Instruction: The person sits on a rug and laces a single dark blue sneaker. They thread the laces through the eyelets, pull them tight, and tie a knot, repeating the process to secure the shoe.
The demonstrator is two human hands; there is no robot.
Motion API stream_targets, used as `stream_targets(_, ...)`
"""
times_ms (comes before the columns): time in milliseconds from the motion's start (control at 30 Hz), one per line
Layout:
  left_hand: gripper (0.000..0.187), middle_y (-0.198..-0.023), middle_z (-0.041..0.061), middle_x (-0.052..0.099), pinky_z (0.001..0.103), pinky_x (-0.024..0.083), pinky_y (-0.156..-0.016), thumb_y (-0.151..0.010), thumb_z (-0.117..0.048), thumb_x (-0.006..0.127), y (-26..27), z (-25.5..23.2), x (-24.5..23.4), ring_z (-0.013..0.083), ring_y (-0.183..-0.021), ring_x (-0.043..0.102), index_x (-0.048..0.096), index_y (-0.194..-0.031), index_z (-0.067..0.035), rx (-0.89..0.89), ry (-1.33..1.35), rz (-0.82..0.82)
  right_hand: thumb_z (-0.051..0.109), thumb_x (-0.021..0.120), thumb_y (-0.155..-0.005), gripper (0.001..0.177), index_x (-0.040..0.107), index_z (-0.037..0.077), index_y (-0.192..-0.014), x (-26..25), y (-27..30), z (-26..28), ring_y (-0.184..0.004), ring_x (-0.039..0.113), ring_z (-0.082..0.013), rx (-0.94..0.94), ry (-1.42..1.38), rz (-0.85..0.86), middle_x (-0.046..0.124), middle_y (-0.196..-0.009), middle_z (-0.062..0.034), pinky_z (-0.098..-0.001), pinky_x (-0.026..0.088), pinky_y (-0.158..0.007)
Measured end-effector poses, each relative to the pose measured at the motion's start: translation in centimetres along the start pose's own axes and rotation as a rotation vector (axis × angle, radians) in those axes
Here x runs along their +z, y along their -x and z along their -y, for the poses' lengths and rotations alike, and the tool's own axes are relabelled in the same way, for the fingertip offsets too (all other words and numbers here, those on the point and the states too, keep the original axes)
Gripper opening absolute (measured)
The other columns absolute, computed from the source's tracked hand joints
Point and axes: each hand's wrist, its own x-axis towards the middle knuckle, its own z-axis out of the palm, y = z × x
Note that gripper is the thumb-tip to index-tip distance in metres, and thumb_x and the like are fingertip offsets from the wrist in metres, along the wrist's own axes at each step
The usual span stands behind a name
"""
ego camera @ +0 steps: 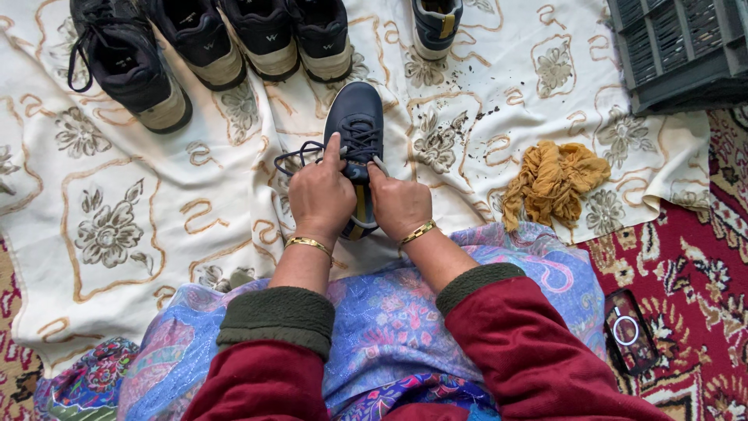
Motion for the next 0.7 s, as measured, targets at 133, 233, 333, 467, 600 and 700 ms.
stream_targets(133, 0.065, -0.084, 0.009, 0.072, 0.043, 0.048, -0.08, -0.082, -0.007, 0.064, 0.1, -0.8, -1.1, 0.0295, -0.084, 0.068, 0.057, -0.146, -0.016, -0.015, -0.059, 0.072, 0.019, 0.059, -0.095, 0.033, 0.07, 0.014, -0.126, 0.2, 0.1, -0.2, -0.057, 0.07, -0.031, -0.005, 0.017, 0.022, 0.072, -0.069, -0.0106, -0.0458, 0.053, -0.051)
stream_targets(233, 0.06, -0.085, 0.006, 0.073, 0.043, 0.043, -0.089, -0.085, -0.004, 0.063, 0.5, -0.9, -1.6, 0.0277, -0.09, 0.066, 0.061, -0.143, -0.015, 0.083, -0.041, -0.006, 0.016, 0.058, -0.093, 0.036, 0.07, 0.014, -0.127, 0.4, 0.0, -0.4, -0.059, 0.071, -0.0299, -0.013, 0.036, 0.035, 0.073, -0.071, -0.0097, -0.045, 0.053, -0.052)
stream_targets(333, 0.044, -0.089, 0.005, 0.073, 0.043, 0.041, -0.097, -0.085, -0.005, 0.065, 0.8, -0.4, -2.0, 0.0249, -0.092, 0.067, 0.07, -0.127, -0.018, 0.125, 0.04, -0.083, 0.017, 0.059, -0.093, 0.035, 0.069, 0.014, -0.127, 0.3, 0.1, -0.2, -0.059, 0.071, -0.0301, -0.011, 0.021, 0.043, 0.073, -0.071, -0.0095, -0.0453, 0.054, -0.052)
stream_targets(467, 0.03, -0.09, -0.001, 0.076, 0.044, 0.04, -0.103, -0.084, 0.0, 0.062, 0.7, 0.1, -2.2, 0.0211, -0.094, 0.068, 0.076, -0.103, -0.019, 0.085, 0.098, -0.103, 0.024, 0.064, -0.091, 0.036, 0.068, 0.011, -0.124, -0.6, -0.3, 0.3, -0.058, 0.07, -0.0312, -0.016, 0.003, 0.044, 0.072, -0.069, -0.0105, -0.046, 0.053, -0.05)
stream_targets(600, 0.025, -0.089, 0.001, 0.075, 0.05, 0.036, -0.107, -0.084, -0.001, 0.064, 0.0, 0.5, -1.7, 0.0218, -0.098, 0.068, 0.075, -0.099, -0.016, 0.05, 0.086, -0.121, 0.024, 0.066, -0.086, 0.037, 0.068, 0.009, -0.12, -1.2, -0.8, 0.7, -0.066, 0.069, -0.0276, -0.147, 0.059, -0.06, 0.069, -0.075, -0.0075, -0.0433, 0.052, -0.058)
stream_targets(700, 0.024, -0.093, 0.003, 0.077, 0.055, 0.03, -0.113, -0.086, -0.001, 0.062, -0.2, 0.5, -1.3, 0.0254, -0.109, 0.066, 0.075, -0.101, -0.015, 0.007, 0.115, -0.104, 0.015, 0.062, -0.084, 0.029, 0.07, 0.01, -0.112, -0.5, -1.8, 1.1, -0.075, 0.066, -0.0233, -0.283, 0.161, -0.275, 0.065, -0.08, -0.0036, -0.0397, 0.049, -0.066)
